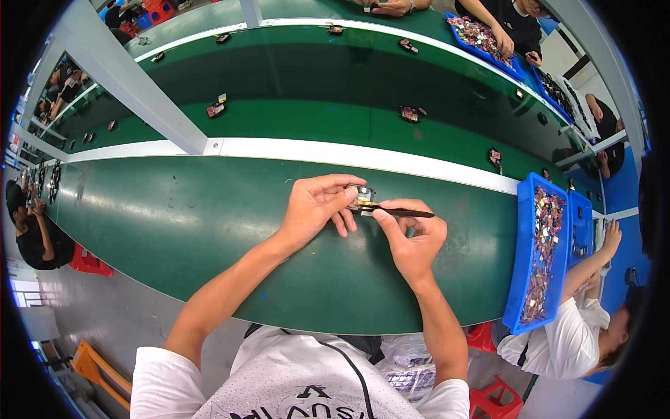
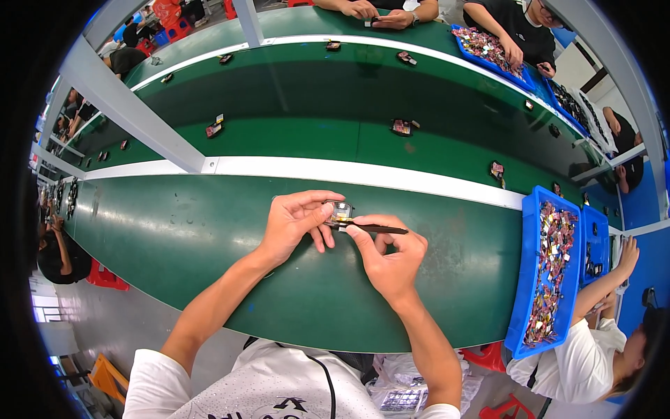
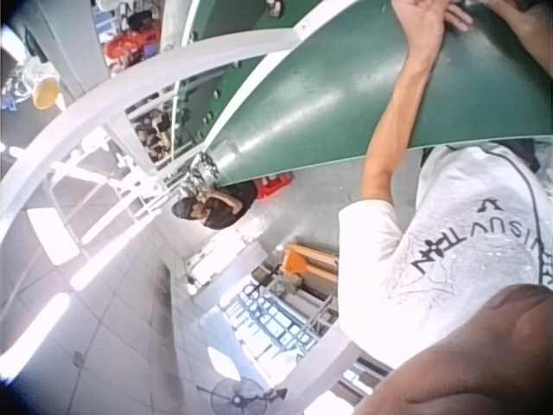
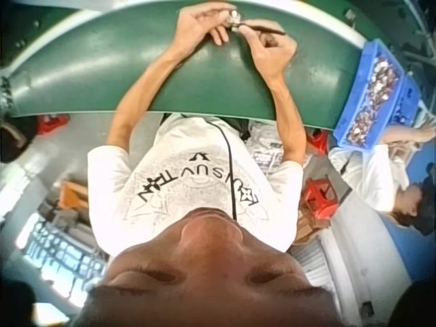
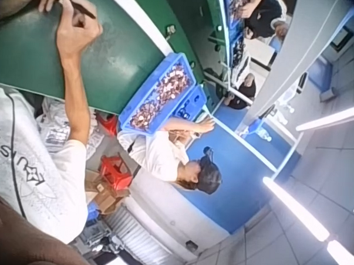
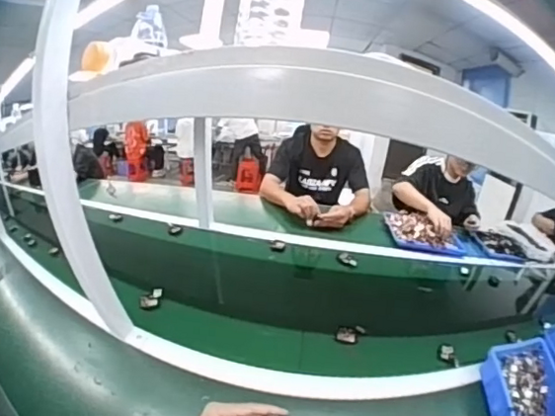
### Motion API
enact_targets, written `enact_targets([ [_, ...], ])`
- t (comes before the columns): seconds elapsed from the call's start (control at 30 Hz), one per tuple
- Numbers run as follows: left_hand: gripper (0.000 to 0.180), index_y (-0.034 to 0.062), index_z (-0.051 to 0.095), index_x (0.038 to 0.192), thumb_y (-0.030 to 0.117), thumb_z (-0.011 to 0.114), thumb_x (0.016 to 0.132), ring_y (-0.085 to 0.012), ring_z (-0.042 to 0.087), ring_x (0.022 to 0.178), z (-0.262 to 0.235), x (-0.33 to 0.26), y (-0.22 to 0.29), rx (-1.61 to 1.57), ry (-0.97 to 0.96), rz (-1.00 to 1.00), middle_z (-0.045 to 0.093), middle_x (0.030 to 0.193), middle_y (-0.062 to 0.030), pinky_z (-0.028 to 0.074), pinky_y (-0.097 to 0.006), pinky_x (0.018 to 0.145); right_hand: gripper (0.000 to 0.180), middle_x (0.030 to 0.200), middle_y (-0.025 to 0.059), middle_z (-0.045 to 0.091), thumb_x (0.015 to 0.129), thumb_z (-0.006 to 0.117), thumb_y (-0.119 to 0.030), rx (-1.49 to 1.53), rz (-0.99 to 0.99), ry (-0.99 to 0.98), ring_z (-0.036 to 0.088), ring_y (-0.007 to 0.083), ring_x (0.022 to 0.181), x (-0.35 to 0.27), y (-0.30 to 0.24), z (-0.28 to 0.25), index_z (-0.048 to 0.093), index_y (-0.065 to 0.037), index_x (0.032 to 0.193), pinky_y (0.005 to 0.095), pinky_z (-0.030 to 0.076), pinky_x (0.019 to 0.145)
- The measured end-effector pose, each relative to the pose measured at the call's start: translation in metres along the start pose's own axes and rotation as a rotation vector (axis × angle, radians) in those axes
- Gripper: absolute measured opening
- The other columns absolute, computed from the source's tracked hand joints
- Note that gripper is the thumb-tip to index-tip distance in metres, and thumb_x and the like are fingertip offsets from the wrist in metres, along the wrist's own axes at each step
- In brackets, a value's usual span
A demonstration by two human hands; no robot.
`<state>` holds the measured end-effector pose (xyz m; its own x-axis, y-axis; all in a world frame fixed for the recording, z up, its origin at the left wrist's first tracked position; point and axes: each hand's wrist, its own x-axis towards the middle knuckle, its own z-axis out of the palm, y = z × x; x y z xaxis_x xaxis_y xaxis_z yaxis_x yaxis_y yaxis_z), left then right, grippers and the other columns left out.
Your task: Assembling and inspecting small electronic circuit components on a production line using tweezers.
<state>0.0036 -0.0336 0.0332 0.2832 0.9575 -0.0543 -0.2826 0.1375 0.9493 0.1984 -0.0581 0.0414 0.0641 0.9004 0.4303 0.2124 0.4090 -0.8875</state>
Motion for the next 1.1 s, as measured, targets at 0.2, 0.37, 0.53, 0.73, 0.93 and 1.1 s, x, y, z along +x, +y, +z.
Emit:
enact_targets([
  [0.2,0.028,-0.0078,0.066,0.123,0.011,0.062,0.102,-0.0173,0.070,0.061,0.000,0.001,-0.001,-0.007,0.005,0.003,0.072,0.089,-0.0148,0.056,-0.026,0.047,0.009,0.080,0.0030,0.075,0.080,0.083,0.001,-0.071,-0.075,-0.045,0.039,0.0024,0.044,0.001,-0.005,0.001,0.078,-0.001,0.088,0.0226,0.029,0.043],
  [0.37,0.027,-0.0082,0.066,0.122,0.009,0.062,0.101,-0.0158,0.069,0.060,0.002,0.001,-0.001,0.004,0.002,0.002,0.072,0.089,-0.0141,0.056,-0.025,0.047,0.011,0.077,0.0028,0.075,0.079,0.083,0.000,-0.122,-0.158,-0.076,0.041,0.0042,0.043,0.001,-0.004,-0.001,0.078,-0.004,0.088,0.0230,0.030,0.042],
  [0.53,0.025,-0.0086,0.065,0.121,0.007,0.063,0.101,-0.0135,0.067,0.058,0.003,0.000,-0.003,0.039,0.009,-0.009,0.071,0.088,-0.0133,0.054,-0.024,0.046,0.010,0.080,0.0054,0.077,0.079,0.081,0.001,-0.167,-0.257,-0.094,0.045,0.0074,0.041,0.002,-0.004,0.000,0.077,-0.004,0.086,0.0240,0.035,0.043],
  [0.73,0.021,-0.0076,0.064,0.118,0.004,0.061,0.101,-0.0112,0.064,0.056,0.011,0.001,-0.007,0.055,0.043,0.023,0.071,0.088,-0.0121,0.051,-0.023,0.044,0.011,0.087,0.0078,0.079,0.078,0.082,0.002,-0.155,-0.324,-0.101,0.045,0.0052,0.041,0.004,-0.001,0.000,0.076,-0.004,0.086,0.0217,0.033,0.042],
  [0.93,0.019,-0.0071,0.064,0.115,0.004,0.061,0.101,-0.0109,0.063,0.053,0.020,0.005,-0.003,0.188,0.095,0.006,0.070,0.084,-0.0109,0.050,-0.024,0.043,0.014,0.083,0.0079,0.078,0.077,0.080,0.004,-0.211,-0.356,-0.127,0.062,0.0132,0.050,0.007,-0.009,-0.006,0.076,-0.004,0.087,0.0251,0.047,0.048],
  [1.1,0.018,-0.0064,0.065,0.113,0.006,0.058,0.101,-0.0149,0.065,0.052,-0.019,0.064,0.020,0.412,0.321,0.162,0.068,0.080,-0.0110,0.053,-0.028,0.044,0.014,0.087,0.0086,0.078,0.077,0.082,0.002,-0.222,-0.263,-0.005,0.070,0.0166,0.059,0.008,-0.020,-0.024,0.075,-0.004,0.087,0.0248,0.048,0.047],
])
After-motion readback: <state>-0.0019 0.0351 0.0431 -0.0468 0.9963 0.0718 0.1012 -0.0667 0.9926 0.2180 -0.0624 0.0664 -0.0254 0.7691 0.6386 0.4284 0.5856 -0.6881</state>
